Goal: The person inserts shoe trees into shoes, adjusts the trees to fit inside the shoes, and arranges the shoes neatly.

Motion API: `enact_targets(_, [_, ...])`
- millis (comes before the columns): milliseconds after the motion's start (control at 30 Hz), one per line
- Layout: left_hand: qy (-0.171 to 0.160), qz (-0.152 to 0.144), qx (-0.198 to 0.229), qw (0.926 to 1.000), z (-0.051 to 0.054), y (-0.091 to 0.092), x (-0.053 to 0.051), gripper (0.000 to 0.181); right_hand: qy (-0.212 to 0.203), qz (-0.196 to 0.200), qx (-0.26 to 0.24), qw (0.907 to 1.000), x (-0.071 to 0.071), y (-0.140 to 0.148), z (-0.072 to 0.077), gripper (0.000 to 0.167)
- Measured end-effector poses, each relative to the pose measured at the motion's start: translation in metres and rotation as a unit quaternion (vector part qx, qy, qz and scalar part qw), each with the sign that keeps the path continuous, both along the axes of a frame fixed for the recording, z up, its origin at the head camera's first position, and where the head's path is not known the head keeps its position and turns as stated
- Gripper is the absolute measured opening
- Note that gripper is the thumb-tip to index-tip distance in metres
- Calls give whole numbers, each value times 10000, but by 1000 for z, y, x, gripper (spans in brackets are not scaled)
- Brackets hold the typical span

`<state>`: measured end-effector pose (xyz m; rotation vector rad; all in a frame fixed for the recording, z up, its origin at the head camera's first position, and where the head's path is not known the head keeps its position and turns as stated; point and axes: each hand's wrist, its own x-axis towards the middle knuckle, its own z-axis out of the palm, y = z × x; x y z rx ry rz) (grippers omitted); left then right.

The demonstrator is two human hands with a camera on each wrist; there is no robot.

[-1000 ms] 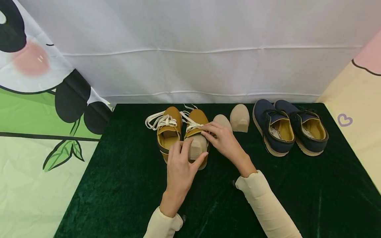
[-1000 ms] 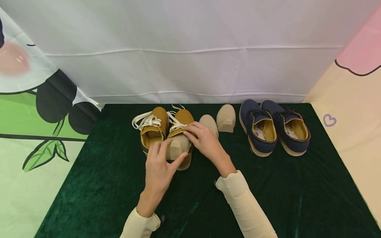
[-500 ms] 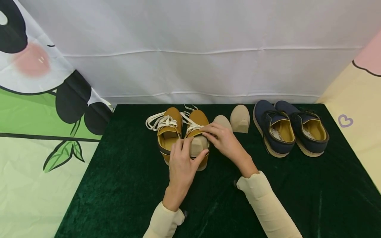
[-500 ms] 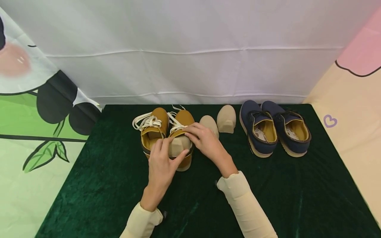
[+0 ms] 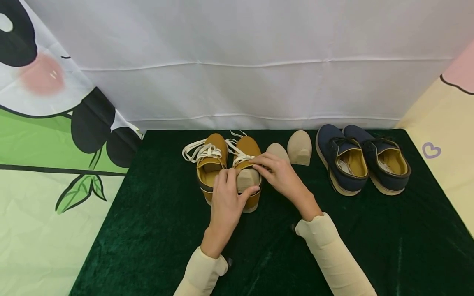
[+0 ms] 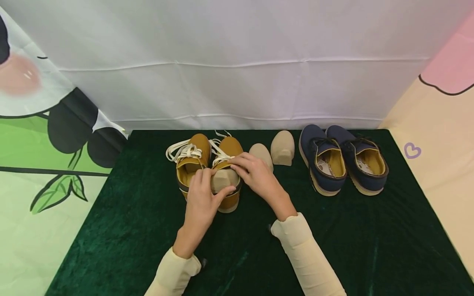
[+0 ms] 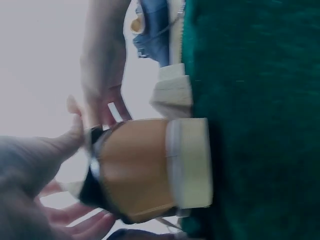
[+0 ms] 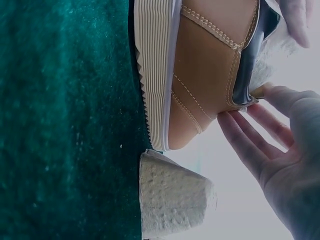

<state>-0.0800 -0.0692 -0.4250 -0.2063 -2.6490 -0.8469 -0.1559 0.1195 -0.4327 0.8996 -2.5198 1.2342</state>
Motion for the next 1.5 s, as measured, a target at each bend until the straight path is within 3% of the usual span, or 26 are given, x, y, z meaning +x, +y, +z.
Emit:
enact_targets(200, [-846, -545, 191, 9947, 20, -14, -2, 48, -121, 5, -15, 9999, 0, 0, 0, 24])
enact_targets(400, [-1100, -736, 66, 9912, 29, -17, -7, 46, -188, 38, -24, 9998, 0, 0, -1, 24])
enact_targets(533, [-1077, -653, 11, 9920, 27, -16, -9, 46, -178, 93, -53, 9998, -1, 0, -2, 24])
enact_targets(767, [-745, -610, -11, 9954, 23, -15, -14, 46, -140, -26, 2, 9999, -1, 0, 1, 23])
enact_targets(1067, [-680, -602, 64, 9958, 19, -16, -18, 45, -186, -32, 65, 9998, 0, 0, 2, 24])
enact_targets(1300, [-523, -704, -79, 9961, 18, -14, -19, 56, -106, -42, 70, 9999, 0, 0, 1, 23])
enact_targets(1500, [-390, -723, -150, 9965, 15, -14, -20, 50, -94, -30, 67, 9999, 1, -1, 1, 23])
